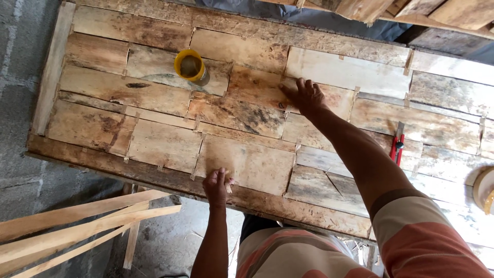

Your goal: Applying thin wood strips to a panel and trimming them with a utility knife.

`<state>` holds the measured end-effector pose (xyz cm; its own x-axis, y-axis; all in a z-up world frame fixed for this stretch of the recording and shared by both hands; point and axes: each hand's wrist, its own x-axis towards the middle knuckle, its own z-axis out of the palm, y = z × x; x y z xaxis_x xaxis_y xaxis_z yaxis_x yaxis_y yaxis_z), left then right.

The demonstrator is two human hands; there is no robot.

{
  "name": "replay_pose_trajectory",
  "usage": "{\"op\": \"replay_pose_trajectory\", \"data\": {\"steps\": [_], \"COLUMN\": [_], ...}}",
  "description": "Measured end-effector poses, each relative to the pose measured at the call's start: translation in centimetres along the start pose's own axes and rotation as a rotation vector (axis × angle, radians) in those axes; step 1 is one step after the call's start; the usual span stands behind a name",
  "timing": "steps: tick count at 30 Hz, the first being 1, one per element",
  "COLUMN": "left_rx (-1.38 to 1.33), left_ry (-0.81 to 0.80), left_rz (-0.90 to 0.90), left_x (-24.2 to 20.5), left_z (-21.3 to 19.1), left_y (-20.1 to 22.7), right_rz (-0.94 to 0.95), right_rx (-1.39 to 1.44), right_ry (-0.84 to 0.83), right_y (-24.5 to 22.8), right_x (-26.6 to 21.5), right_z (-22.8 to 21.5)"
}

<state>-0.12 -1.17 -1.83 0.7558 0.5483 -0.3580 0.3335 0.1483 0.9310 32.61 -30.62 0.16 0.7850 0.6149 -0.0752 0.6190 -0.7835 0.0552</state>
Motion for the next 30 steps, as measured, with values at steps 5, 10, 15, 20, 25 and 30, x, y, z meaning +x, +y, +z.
{"op": "replay_pose_trajectory", "data": {"steps": [5, 10, 15, 20, 25, 30], "left_rx": [0.099, 0.1, 0.103, 0.044, 0.04, -0.036], "left_ry": [-0.001, 0.007, 0.038, 0.001, -0.021, -0.075], "left_rz": [0.055, 0.068, 0.05, 0.125, 0.084, 0.157], "left_x": [0.5, 0.2, 0.5, 1.0, 1.3, 2.8], "left_z": [-0.9, -0.3, 0.1, -0.1, -0.3, -1.3], "left_y": [-2.4, -1.4, -0.7, -1.8, -2.3, -4.9], "right_rz": [-0.047, 0.003, 0.132, 0.302, 0.457, 0.27], "right_rx": [0.107, 0.4, 0.497, 0.559, 0.543, 0.276], "right_ry": [0.063, 0.144, 0.082, -0.018, 0.011, -0.001], "right_y": [1.1, 0.8, 0.3, -0.7, -4.3, -9.7], "right_x": [-4.0, -9.1, -13.3, -19.6, -25.7, -31.1], "right_z": [2.3, 0.5, -2.2, -2.2, -3.4, 2.4]}}
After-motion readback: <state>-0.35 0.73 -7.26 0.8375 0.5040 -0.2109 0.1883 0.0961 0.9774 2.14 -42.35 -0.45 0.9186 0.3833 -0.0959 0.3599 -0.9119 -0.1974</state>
